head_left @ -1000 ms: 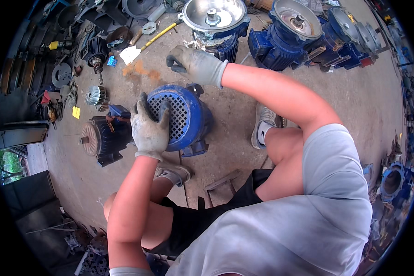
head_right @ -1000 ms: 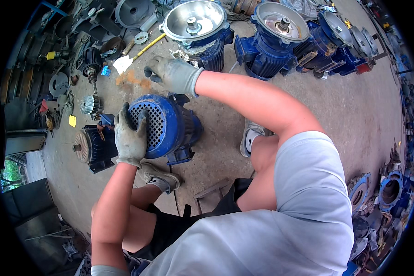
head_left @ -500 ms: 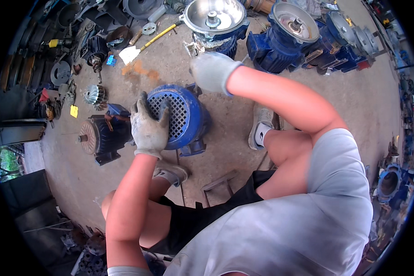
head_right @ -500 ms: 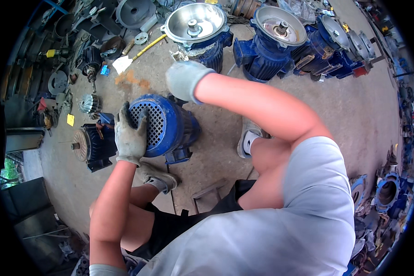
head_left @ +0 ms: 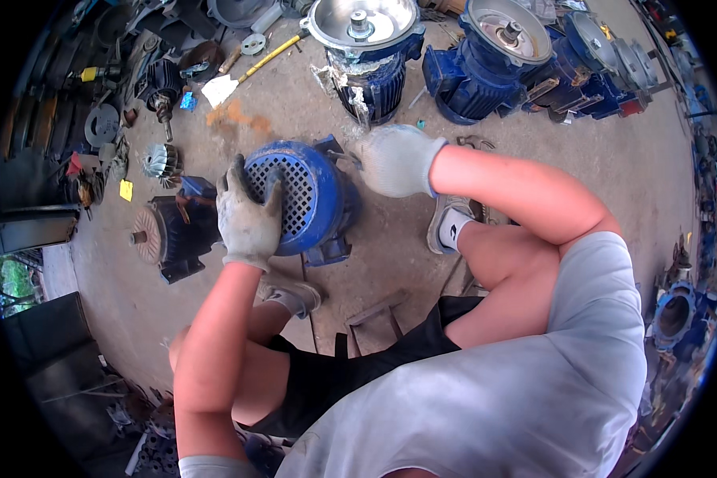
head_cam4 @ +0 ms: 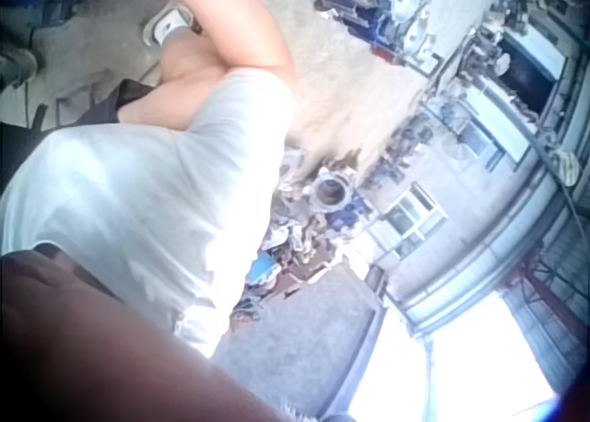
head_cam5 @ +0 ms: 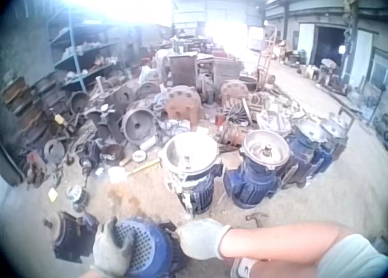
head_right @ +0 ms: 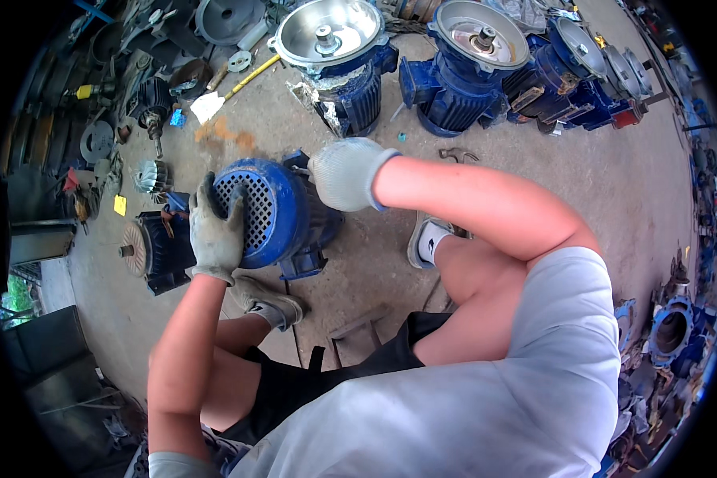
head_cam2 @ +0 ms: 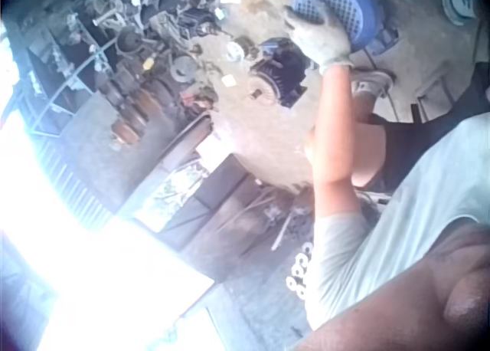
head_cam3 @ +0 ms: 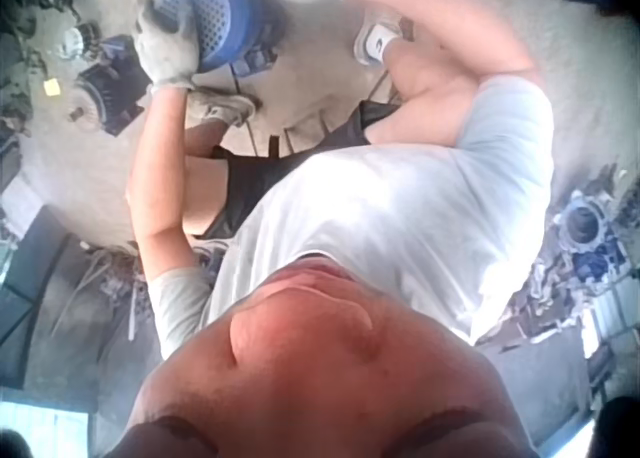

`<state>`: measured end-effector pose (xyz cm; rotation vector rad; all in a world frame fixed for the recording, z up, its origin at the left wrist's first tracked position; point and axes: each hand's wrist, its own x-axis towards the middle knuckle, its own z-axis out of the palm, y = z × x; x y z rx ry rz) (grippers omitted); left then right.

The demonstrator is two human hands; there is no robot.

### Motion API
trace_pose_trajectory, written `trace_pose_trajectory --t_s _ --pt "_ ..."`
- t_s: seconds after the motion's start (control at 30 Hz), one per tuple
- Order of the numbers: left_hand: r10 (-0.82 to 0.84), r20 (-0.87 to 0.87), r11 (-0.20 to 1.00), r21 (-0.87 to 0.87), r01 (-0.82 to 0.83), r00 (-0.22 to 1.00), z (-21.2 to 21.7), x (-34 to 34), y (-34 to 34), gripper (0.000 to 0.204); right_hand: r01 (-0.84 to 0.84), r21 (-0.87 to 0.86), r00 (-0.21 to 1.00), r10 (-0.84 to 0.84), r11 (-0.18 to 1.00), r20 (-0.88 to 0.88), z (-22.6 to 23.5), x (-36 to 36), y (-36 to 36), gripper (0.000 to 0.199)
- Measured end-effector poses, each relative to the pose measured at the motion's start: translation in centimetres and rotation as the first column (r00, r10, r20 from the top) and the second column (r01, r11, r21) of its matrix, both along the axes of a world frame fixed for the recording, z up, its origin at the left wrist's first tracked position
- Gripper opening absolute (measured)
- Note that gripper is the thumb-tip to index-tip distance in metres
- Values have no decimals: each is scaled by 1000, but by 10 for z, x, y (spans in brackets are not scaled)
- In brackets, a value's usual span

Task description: The person sits on the floor and disassembles a blue electric motor. They remove the end cover, extract the fan, and use a hammer to loosen parts before separating components.

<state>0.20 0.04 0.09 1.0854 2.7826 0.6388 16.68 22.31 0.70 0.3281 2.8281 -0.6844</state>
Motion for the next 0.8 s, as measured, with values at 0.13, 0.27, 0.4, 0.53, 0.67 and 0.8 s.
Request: trace_pose_trajectory --t_s 0.13,0.27,0.4,0.53,0.67,0.8 --pt "-18 -19 1000 15 18 1000 -4 -2 -1 76 -107 18 992 105 994 73 12 -18 13 31" --pt "-20 -18 1000 11 20 1000 -5 -2 1 77 -380 172 925 369 909 94 12 -27 22 25" --pt "6 12 1000 -14 -6 1000 -2 0 -1 77 -266 119 961 253 957 111 16 -23 3 24" --pt "8 15 1000 -1 -8 1000 -1 0 2 77 -67 73 984 54 995 169 -8 2 -36 31" --pt "-2 2 1000 -1 2 1000 1 0 3 77 71 -105 992 -60 992 109 -79 4 -23 34" --pt "-4 -4 1000 -4 4 1000 1 0 2 75 -107 -117 978 126 987 169 -133 -34 19 36"
